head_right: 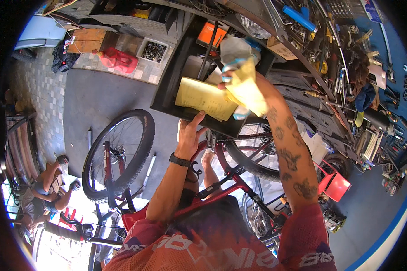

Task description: The person wipes the frame, seat, and handlebars of a red bicycle with a cloth. They then use a caliper to measure the frame and place the tool in a drawer.

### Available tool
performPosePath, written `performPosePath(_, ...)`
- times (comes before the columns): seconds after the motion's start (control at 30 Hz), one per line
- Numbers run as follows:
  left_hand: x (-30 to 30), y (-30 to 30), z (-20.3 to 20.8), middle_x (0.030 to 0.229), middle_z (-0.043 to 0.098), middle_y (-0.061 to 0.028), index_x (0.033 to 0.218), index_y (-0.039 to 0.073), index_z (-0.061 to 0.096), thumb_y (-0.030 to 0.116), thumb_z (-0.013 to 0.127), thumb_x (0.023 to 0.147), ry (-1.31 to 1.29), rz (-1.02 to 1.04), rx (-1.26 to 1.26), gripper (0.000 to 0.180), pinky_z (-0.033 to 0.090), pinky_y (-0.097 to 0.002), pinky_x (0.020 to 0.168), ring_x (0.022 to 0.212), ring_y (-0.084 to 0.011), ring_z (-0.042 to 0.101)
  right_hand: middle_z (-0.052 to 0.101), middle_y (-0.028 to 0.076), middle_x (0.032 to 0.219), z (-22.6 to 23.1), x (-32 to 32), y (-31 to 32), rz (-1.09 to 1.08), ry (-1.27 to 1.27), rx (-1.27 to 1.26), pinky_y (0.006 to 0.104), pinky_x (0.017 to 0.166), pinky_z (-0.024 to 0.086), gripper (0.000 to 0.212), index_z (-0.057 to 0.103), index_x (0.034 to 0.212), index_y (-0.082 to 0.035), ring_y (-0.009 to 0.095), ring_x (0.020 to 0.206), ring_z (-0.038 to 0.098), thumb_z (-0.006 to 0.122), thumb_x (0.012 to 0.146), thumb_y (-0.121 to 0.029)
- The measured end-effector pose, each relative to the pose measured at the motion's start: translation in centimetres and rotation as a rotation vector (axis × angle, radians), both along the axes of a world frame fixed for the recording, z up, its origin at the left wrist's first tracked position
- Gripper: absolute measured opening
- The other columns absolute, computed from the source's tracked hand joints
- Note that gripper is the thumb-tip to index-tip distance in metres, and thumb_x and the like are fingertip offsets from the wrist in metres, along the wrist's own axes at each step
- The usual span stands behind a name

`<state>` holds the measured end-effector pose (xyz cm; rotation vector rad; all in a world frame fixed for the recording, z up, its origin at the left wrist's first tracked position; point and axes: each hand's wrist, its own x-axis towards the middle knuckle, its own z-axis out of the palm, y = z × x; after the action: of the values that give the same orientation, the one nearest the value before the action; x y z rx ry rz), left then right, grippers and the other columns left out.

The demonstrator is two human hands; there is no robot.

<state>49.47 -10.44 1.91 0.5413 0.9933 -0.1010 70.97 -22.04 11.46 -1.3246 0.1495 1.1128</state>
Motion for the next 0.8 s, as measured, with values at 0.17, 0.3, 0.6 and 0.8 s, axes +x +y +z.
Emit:
performPosePath(0.17, 0.5, 0.5, 0.0, 0.134, 0.058, -0.0047, 0.137, 0.013, 0.055, 0.033, 0.079, 0.092, 0.037, -0.042, 0.01, 0.055, 0.049, -0.052, 0.098, 0.129, -0.0218, 0.052, 0.072, 0.007, 0.099, 5.4, -2.1, -2.3, 0.218, -0.12, -0.442, 0.0316, 0.064, 0.058, 0.032, 0.063, 0.115, 0.0, 0.019, 0.072, 0.068, 0.075, 0.094, -0.02)
performPosePath(0.3, 0.6, 0.4, -0.2, 0.135, 0.06, -0.0048, 0.139, 0.013, 0.055, 0.041, 0.078, 0.091, 0.036, -0.093, 0.047, 0.061, 0.052, -0.0505, 0.096, 0.126, -0.021, 0.056, 0.071, 0.004, 0.094, 6.6, -3.4, -3.9, 0.217, -0.16, -0.574, 0.0295, 0.07, 0.056, 0.037, 0.066, 0.113, -0.004, 0.014, 0.077, 0.067, 0.08, 0.087, -0.027)
performPosePath(0.6, 0.9, 0.2, 0.5, 0.126, 0.066, -0.0022, 0.132, 0.011, 0.059, 0.036, 0.079, 0.091, 0.019, -0.082, 0.05, 0.052, 0.057, -0.044, 0.087, 0.11, -0.019, 0.067, 0.063, 0.013, 0.123, 10.6, -5.3, -9.4, 0.126, -0.05, 0.056, 0.0321, 0.089, 0.052, 0.066, 0.049, 0.137, 0.001, 0.021, 0.104, 0.063, 0.08, 0.087, -0.028)
performPosePath(0.8, 3.7, 1.3, -1.5, 0.137, 0.059, -0.0106, 0.136, 0.006, 0.055, 0.029, 0.08, 0.089, 0.025, -0.149, 0.005, 0.059, 0.055, -0.0479, 0.093, 0.129, -0.0301, 0.051, 0.073, 0.006, 0.089, 18.7, -7.7, -12.0, 0.484, -0.091, -0.61, 0.0326, 0.076, 0.054, 0.037, 0.072, 0.104, -0.004, 0.014, 0.084, 0.067, 0.088, 0.077, -0.024)
